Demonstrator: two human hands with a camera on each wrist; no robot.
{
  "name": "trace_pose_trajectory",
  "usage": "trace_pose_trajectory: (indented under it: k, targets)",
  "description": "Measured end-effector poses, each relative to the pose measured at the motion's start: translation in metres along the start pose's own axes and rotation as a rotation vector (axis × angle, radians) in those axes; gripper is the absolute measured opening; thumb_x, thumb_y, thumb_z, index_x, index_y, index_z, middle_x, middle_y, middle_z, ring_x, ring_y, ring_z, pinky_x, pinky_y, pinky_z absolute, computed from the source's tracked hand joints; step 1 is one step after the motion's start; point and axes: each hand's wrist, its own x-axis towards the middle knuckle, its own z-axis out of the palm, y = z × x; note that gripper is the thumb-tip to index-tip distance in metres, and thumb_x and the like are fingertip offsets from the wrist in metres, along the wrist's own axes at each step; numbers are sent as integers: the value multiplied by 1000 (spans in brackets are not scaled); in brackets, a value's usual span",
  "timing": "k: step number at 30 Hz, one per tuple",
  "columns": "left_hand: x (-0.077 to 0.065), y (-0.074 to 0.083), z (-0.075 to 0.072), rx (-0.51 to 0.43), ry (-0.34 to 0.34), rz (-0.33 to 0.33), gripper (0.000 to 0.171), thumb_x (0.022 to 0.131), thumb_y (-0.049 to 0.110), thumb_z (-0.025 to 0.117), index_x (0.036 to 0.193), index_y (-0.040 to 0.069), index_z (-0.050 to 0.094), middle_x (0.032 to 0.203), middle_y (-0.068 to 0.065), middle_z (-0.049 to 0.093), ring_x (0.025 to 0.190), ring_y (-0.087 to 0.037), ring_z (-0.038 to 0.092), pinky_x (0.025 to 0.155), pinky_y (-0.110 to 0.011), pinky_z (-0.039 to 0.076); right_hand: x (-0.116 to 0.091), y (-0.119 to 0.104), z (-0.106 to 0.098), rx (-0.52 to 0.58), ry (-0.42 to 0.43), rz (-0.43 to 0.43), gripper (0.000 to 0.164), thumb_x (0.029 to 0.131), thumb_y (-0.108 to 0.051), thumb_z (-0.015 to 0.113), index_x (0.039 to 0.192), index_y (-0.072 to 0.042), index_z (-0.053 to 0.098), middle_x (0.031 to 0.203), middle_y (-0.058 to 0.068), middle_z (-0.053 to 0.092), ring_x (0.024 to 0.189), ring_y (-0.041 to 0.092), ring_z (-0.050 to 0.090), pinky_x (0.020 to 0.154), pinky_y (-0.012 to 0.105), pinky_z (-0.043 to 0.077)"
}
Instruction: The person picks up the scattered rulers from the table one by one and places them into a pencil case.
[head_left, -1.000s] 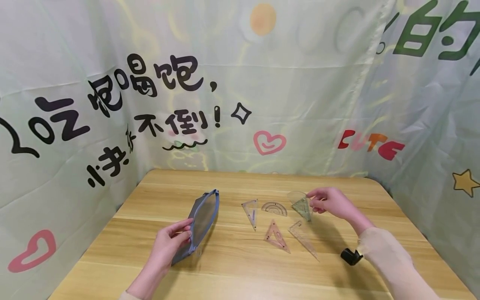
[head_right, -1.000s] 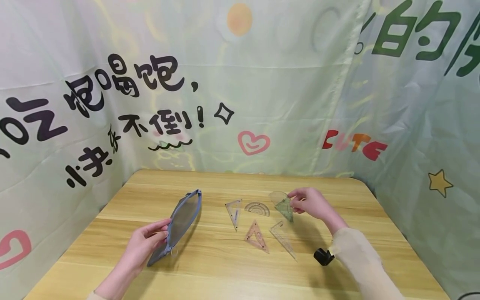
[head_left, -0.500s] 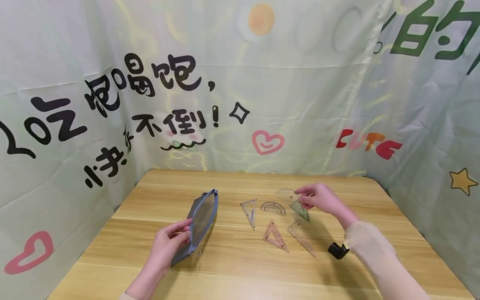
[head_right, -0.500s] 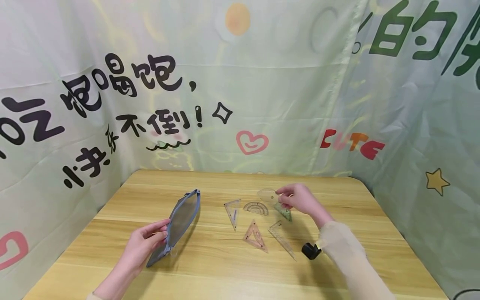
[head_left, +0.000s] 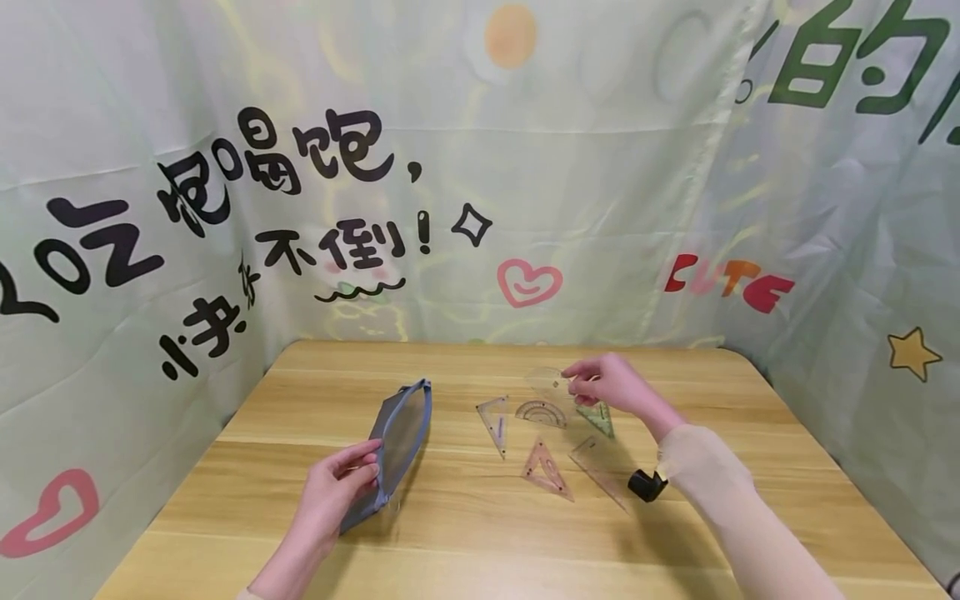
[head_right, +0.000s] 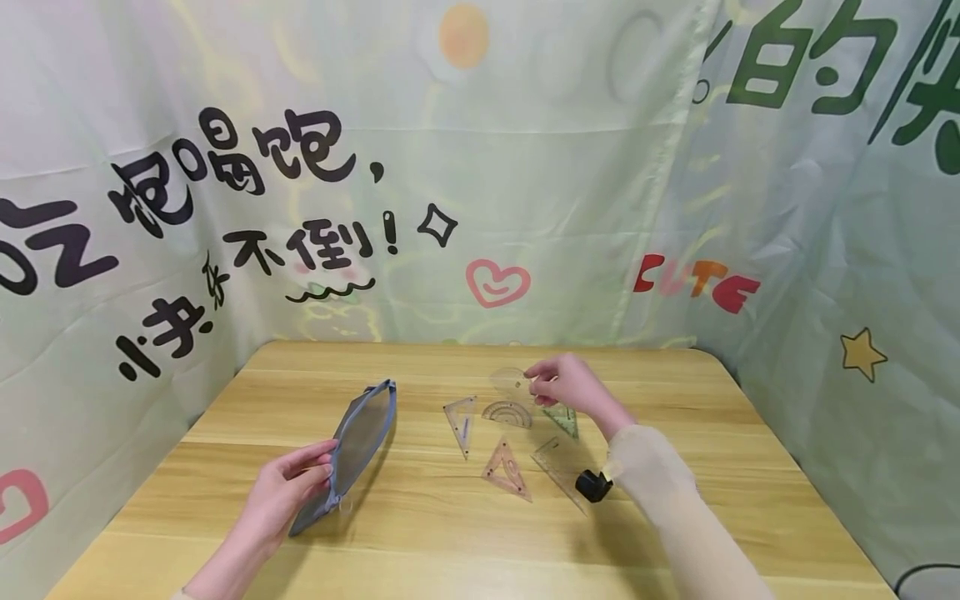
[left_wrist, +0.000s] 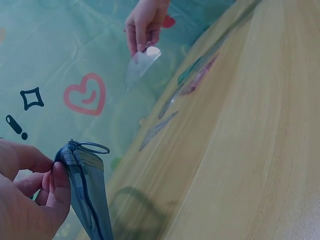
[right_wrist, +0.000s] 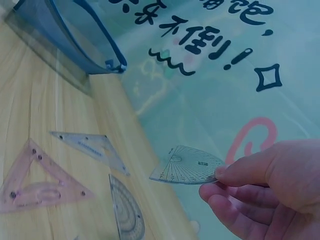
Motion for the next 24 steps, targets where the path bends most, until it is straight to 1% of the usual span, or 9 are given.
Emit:
trace_pose_trajectory:
  k: [3,7,13,19,22,24]
  targets:
    - [-1,-1,0,-3,-1,2,42,90,-2,65,132,-3,60,100,0,64,87,-10,62,74,-18,58,4,-4,4,-1,-3,-2,30,94,-4,62,121,7,65,93,26,71,71,17,69,70,40,62]
    - [-1,-1,1,-3,3,0,41,91,-3,64,132,-3,60,101,-1,64,86,-10,62,74,-18,58,8,-8,7,2,-8,-12,30,94,-4,62,121,7,66,92,24,71,69,14,67,68,36,62]
    - [1,0,1,-9,4,6,40,91,-5,61,131,-4,60,102,-2,64,85,-9,62,74,-18,58,13,-12,11,-4,-19,-26,30,93,-4,62,122,6,65,92,25,70,69,14,67,71,42,63]
    - [1,1,2,-17,3,8,41,91,-5,61,132,-4,59,101,-2,64,84,-8,62,73,-18,58,19,-22,18,4,-29,-16,30,93,-6,64,121,3,66,87,17,71,68,13,67,70,39,62]
    - [0,0,2,-22,2,5,42,91,-5,61,132,-4,59,101,-1,64,85,-8,61,74,-18,58,22,-27,23,20,-36,-15,29,92,-6,64,120,2,66,87,18,71,68,15,68,69,38,62]
    - [0,-1,1,-24,0,7,43,90,-5,62,133,-4,58,101,-2,65,85,-8,61,74,-18,58,25,-30,27,29,-41,-22,29,92,-5,64,119,4,66,88,20,71,69,17,68,69,37,62]
